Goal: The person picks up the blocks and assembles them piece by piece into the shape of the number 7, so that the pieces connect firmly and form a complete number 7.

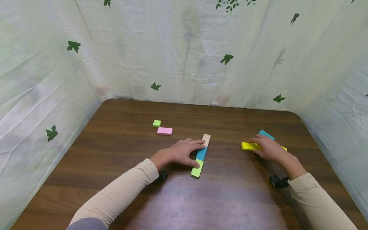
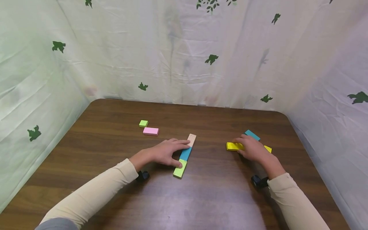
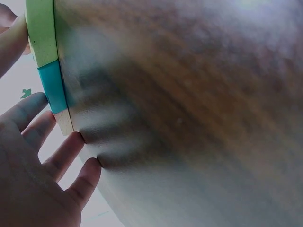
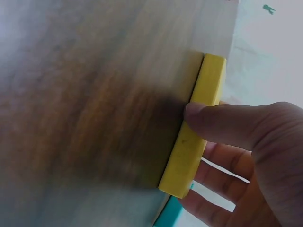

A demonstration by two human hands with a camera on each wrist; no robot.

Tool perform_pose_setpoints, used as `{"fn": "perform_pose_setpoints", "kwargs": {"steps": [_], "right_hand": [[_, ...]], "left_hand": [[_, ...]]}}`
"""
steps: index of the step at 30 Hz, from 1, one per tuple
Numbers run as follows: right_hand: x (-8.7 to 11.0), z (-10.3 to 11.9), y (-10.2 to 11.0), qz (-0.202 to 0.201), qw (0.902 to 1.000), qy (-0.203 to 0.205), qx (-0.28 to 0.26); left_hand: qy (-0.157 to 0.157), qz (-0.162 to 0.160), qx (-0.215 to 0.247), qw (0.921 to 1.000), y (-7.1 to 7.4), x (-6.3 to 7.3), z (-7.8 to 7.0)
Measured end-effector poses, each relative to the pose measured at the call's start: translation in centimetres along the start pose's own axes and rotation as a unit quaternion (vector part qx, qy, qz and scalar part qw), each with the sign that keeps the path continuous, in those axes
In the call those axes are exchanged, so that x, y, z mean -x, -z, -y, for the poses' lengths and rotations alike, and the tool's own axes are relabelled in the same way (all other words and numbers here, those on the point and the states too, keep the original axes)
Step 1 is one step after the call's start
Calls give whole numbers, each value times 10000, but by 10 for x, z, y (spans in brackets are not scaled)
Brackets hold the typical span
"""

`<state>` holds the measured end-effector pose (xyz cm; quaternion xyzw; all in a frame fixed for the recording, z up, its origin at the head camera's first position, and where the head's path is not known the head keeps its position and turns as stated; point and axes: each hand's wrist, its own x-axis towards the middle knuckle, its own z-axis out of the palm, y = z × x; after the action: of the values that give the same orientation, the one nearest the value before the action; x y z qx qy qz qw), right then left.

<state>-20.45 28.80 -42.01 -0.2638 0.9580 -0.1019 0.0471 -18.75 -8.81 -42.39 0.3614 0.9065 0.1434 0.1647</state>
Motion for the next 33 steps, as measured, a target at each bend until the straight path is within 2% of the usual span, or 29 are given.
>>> {"fn": "perform_pose_setpoints", "kwargs": {"steps": [9, 16, 24, 29, 33], "right_hand": [[-11, 6, 6, -50, 9997, 251, -27], [-22, 11, 5, 83, 9996, 246, 99], [-38, 18, 8, 137, 9989, 439, 22], [-54, 23, 9, 223, 9983, 522, -88], [-69, 27, 13, 116, 9974, 690, -150]], "left_hand": [[-5, 9, 30, 10000, 1, -1, 0], [3, 33, 39, 10000, 1, 0, 0], [-27, 17, 121, 9999, 0, 0, -2], [6, 34, 57, 10000, 1, 0, -2], [41, 27, 106, 9999, 2, 1, -2]]}}
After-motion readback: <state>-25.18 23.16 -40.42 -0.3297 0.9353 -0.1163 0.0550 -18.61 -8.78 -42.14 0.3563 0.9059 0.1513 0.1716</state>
